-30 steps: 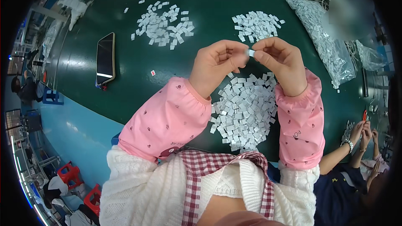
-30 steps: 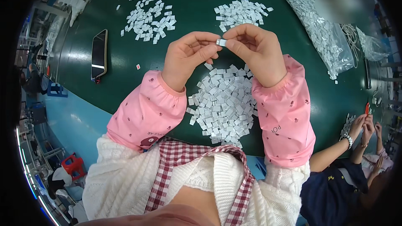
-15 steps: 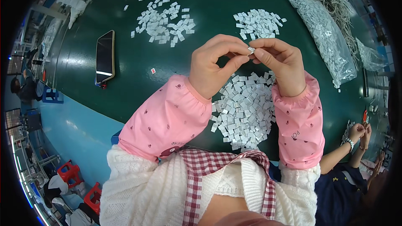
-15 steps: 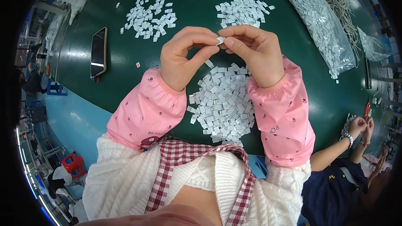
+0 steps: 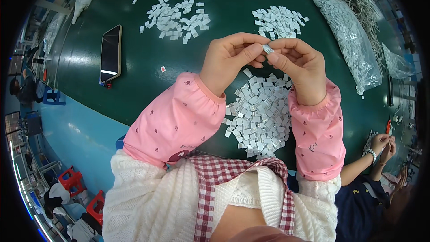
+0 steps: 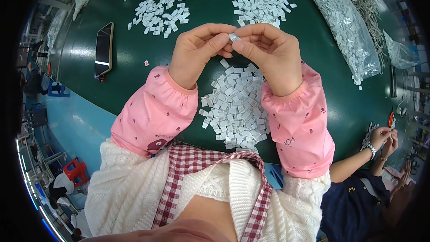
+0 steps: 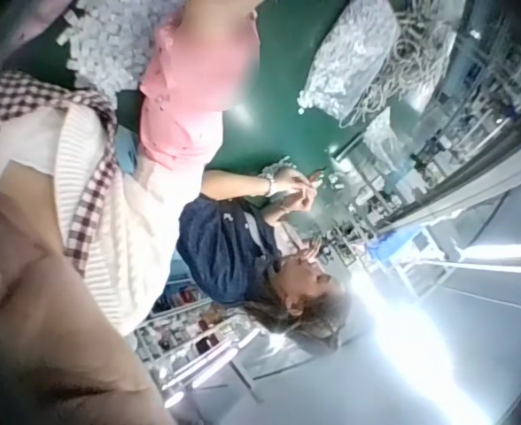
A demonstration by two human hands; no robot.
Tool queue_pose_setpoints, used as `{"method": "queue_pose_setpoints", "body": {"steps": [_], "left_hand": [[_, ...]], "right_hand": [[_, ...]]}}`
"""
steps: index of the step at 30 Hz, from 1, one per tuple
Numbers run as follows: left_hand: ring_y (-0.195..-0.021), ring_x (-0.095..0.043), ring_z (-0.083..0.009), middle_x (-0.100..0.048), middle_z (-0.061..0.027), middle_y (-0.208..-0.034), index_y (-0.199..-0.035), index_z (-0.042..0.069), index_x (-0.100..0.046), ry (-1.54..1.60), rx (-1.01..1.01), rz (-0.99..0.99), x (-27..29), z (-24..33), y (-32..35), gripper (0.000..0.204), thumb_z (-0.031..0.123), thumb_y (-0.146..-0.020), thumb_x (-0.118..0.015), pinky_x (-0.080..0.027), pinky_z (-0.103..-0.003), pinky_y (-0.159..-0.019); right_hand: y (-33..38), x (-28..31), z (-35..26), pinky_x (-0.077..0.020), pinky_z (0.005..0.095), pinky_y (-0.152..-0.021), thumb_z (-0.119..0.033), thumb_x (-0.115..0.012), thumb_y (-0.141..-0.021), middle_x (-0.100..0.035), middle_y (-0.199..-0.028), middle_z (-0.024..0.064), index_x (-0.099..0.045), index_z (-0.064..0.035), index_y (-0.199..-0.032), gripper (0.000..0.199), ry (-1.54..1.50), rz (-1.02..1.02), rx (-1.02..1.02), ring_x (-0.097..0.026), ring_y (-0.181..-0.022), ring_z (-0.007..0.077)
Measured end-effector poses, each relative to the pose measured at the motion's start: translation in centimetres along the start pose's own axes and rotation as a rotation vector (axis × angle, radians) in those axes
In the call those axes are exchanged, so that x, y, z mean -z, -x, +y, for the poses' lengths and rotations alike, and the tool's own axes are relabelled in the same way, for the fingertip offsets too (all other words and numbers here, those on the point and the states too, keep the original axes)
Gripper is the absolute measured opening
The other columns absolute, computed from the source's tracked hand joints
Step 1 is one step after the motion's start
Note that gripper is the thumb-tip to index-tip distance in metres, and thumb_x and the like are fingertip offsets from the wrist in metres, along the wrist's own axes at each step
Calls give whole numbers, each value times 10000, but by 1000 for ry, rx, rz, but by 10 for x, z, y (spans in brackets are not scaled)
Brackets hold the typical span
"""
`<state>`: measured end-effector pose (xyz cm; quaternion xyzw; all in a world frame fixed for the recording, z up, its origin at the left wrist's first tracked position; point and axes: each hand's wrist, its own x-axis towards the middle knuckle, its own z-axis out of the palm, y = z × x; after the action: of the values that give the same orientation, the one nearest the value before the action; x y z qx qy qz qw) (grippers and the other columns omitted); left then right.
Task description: The person picks up small components from a central pile, attaches pieces together by hand, and places the assembled components into piles on the table.
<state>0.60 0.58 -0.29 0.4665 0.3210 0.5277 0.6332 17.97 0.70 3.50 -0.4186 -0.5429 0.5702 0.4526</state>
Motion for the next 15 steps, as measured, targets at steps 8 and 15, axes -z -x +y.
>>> {"method": "queue_pose_setpoints", "body": {"steps": [8, 15], "left_hand": [[-828, -601, -104, -626, -60, -953, -1126, -18, -593, 142, 49, -75, 6, -6, -2, 241, 123, -937, -539, -510, -240, -721], [-822, -596, -95, -619, -54, -967, -1129, -9, -592, 146, 82, -83, 6, -4, -1, 245, 139, -941, -536, -510, -233, -721]], "right_hand": [[0, -5, 3, -487, 191, -634, 20, -721, -750, -591, -786, 16, -642, 25, -966, 230, 118, 51, 104, -561, -710, 77], [0, -5, 8, -434, 174, -578, 19, -734, -730, -574, -764, -3, -641, 6, -932, 223, 134, 66, 111, -519, -675, 51]]}}
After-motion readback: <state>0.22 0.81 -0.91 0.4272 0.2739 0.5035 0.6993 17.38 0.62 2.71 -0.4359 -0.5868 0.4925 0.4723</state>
